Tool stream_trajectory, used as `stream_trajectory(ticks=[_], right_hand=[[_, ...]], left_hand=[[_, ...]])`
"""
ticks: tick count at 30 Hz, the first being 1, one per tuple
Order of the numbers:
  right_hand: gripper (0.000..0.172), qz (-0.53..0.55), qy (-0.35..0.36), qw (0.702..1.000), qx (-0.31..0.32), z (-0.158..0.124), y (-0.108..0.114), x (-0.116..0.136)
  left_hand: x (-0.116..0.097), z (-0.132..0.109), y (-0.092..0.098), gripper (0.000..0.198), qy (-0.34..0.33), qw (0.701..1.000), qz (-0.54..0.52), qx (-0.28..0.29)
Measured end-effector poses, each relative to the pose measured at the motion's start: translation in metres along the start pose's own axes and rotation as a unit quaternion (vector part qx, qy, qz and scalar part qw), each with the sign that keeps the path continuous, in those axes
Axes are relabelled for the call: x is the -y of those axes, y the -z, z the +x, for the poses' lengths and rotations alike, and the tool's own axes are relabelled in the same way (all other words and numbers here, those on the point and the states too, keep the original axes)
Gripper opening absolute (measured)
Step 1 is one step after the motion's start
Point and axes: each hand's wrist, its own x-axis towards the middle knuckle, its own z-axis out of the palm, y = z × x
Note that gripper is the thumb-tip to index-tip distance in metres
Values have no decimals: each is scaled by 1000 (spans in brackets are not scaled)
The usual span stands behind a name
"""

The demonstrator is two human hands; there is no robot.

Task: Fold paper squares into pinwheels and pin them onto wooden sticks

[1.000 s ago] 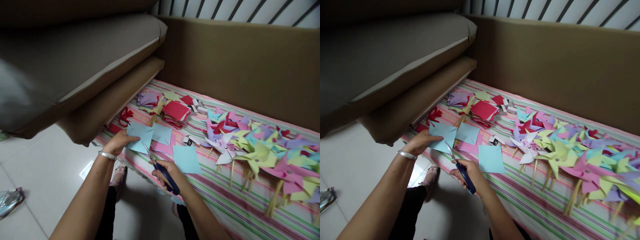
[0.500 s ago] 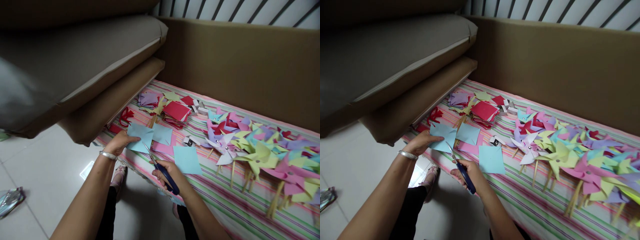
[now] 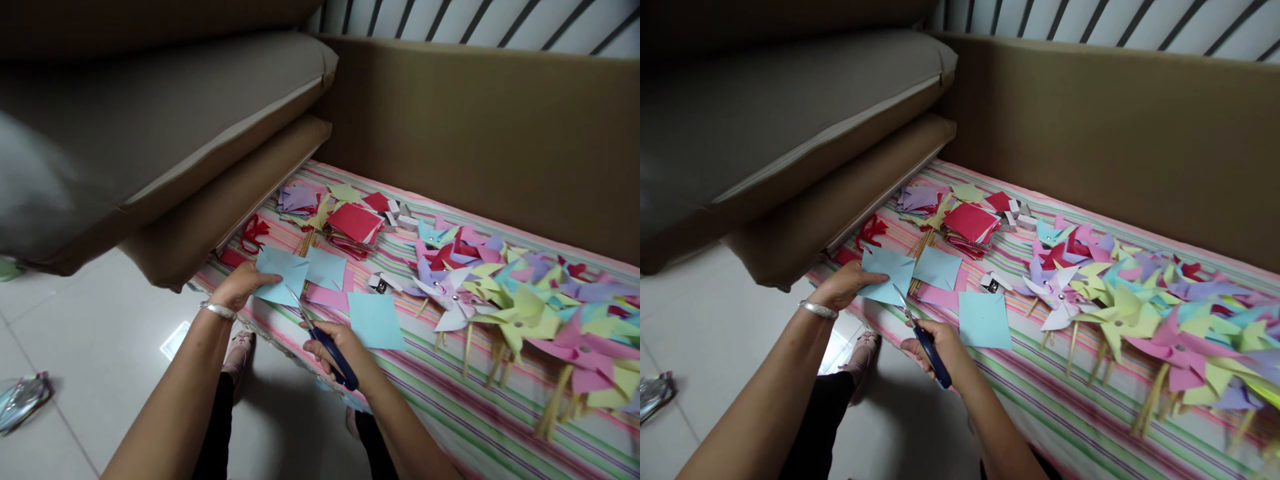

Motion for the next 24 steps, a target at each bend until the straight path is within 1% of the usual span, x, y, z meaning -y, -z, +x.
stream_trajectory(ticks=[3,7,10,12,13,14,16,18,19,20,22,24], right_hand=[[55,-15,3,1000,-5,-1,-2,3],[48,-61,-6,998,5,-3,1,0],[41,-109,4,993,50,-14,14,-4],[35,-129,51,987,81,-25,27,-3],[32,-137,88,983,81,-30,34,-1],[31,-142,127,980,64,-35,40,1],[36,-135,190,972,-16,-41,49,6],[45,-112,217,964,-109,-41,54,10],[48,-98,219,960,-142,-39,54,11],[50,-85,220,958,-162,-36,54,12],[51,-63,217,960,-168,-30,53,12],[50,-57,207,964,-156,-25,51,12]], left_hand=[[0,1,-1,25,1,1000,4,-6],[-1,2,0,29,-4,999,9,-36],[-3,0,4,33,-11,999,3,-53],[-4,-3,4,32,-11,999,7,-46],[-5,-5,4,32,-9,999,12,-35],[-5,-7,2,32,-6,1000,21,-20],[-5,-12,-4,30,5,999,48,23],[-2,-15,-15,27,19,993,81,82],[-1,-16,-21,26,22,988,95,116],[1,-17,-29,25,25,982,108,150],[6,-17,-46,26,28,970,130,206],[10,-17,-61,26,37,958,157,238]])
